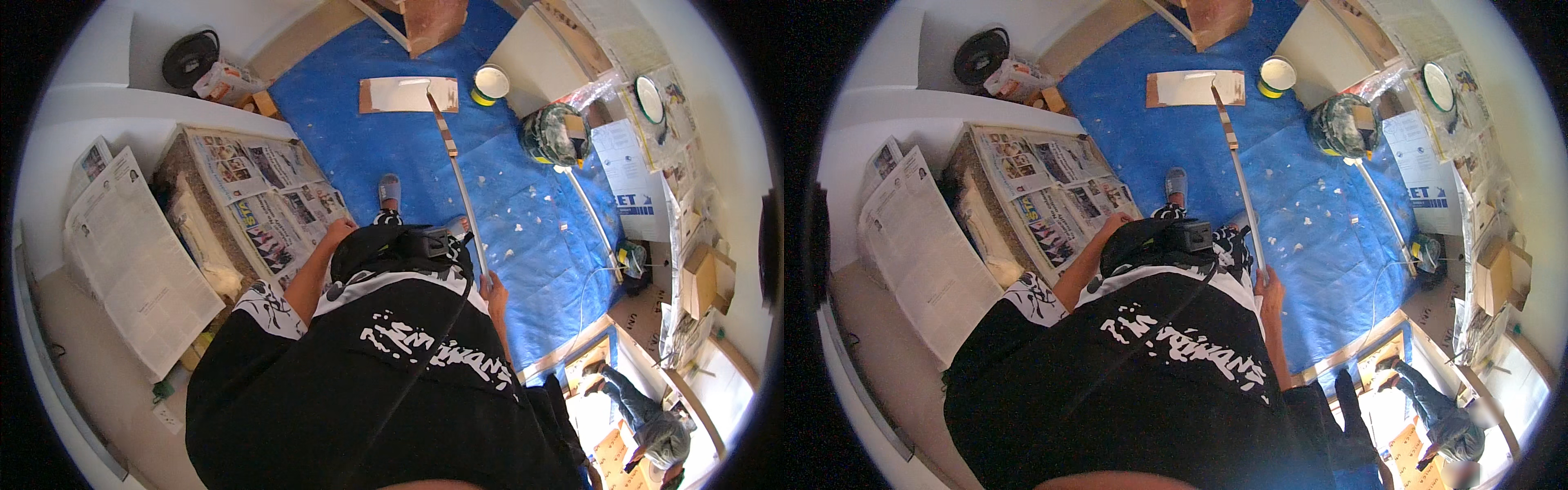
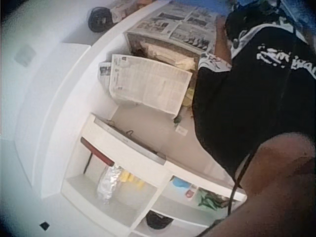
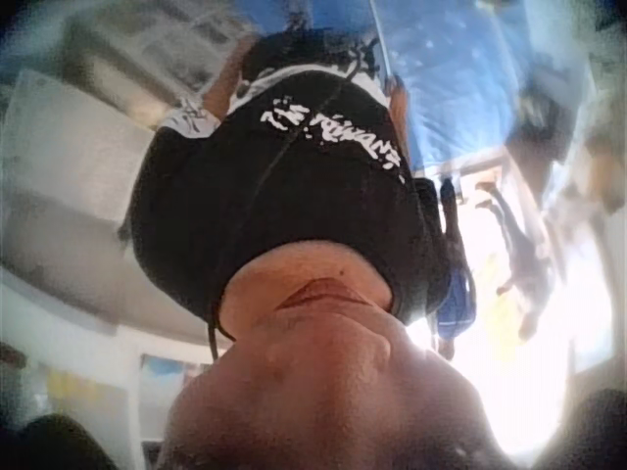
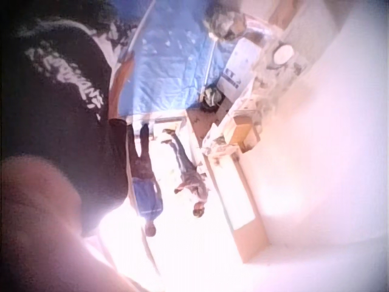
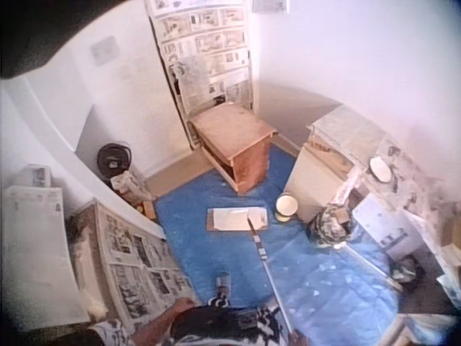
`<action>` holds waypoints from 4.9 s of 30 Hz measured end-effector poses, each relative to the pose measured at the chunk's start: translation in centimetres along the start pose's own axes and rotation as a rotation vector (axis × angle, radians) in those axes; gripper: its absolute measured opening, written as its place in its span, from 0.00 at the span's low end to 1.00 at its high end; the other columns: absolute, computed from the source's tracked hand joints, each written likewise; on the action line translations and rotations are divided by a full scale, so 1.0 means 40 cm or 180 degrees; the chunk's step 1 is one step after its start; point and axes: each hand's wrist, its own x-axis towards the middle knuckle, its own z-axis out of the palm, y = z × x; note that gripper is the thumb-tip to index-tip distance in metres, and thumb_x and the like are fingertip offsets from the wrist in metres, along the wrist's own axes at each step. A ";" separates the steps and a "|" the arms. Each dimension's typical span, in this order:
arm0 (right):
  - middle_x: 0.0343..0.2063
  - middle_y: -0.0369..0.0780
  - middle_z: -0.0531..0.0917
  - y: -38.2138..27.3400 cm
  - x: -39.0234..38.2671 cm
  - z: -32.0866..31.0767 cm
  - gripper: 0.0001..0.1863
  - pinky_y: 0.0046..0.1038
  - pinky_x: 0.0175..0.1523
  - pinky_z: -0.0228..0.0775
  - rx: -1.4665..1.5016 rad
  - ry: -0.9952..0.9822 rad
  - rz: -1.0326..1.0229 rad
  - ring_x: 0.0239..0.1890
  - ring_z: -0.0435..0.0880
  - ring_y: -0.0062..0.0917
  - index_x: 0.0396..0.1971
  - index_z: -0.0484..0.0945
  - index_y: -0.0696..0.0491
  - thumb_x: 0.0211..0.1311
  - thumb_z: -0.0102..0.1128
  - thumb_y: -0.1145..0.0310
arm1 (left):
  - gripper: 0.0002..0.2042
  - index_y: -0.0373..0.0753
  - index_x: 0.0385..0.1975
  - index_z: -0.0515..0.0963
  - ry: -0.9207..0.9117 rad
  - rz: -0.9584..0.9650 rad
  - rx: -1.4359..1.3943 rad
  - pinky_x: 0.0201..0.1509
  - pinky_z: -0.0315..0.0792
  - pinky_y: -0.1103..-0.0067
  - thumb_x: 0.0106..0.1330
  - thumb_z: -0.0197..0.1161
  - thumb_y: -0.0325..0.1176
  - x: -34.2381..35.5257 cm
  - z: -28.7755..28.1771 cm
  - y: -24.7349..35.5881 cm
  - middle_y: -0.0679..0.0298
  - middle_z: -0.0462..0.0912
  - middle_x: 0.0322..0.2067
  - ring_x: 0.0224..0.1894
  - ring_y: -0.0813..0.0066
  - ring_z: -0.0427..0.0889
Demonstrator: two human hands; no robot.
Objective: The person uses a roller on a long extension pole to apply white paint to a ceiling section and also applies paint to a small panel with a brush.
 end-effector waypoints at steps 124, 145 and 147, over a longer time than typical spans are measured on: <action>0.25 0.57 0.81 -0.053 -0.043 0.355 0.26 0.47 0.38 0.71 0.0076 0.0063 0.0013 0.31 0.81 0.54 0.28 0.81 0.62 0.59 0.58 0.48 | 0.15 0.34 0.35 0.82 -0.0037 0.0123 0.0334 0.44 0.76 0.71 0.55 0.66 0.40 -0.098 -0.222 -0.209 0.55 0.86 0.32 0.36 0.64 0.85; 0.25 0.57 0.81 -0.016 -0.100 0.400 0.26 0.46 0.37 0.72 -0.0034 0.0206 0.0074 0.31 0.82 0.53 0.27 0.81 0.62 0.60 0.58 0.48 | 0.16 0.34 0.37 0.81 -0.0146 0.0589 0.0117 0.42 0.76 0.72 0.53 0.69 0.39 -0.053 -0.184 -0.290 0.56 0.85 0.31 0.36 0.65 0.84; 0.25 0.58 0.81 -0.076 -0.071 0.357 0.26 0.47 0.38 0.71 0.0159 -0.0031 0.0160 0.30 0.81 0.54 0.28 0.81 0.63 0.60 0.58 0.49 | 0.17 0.35 0.37 0.82 -0.0158 0.0495 0.0092 0.42 0.76 0.72 0.53 0.69 0.40 -0.050 -0.193 -0.294 0.56 0.85 0.31 0.36 0.65 0.84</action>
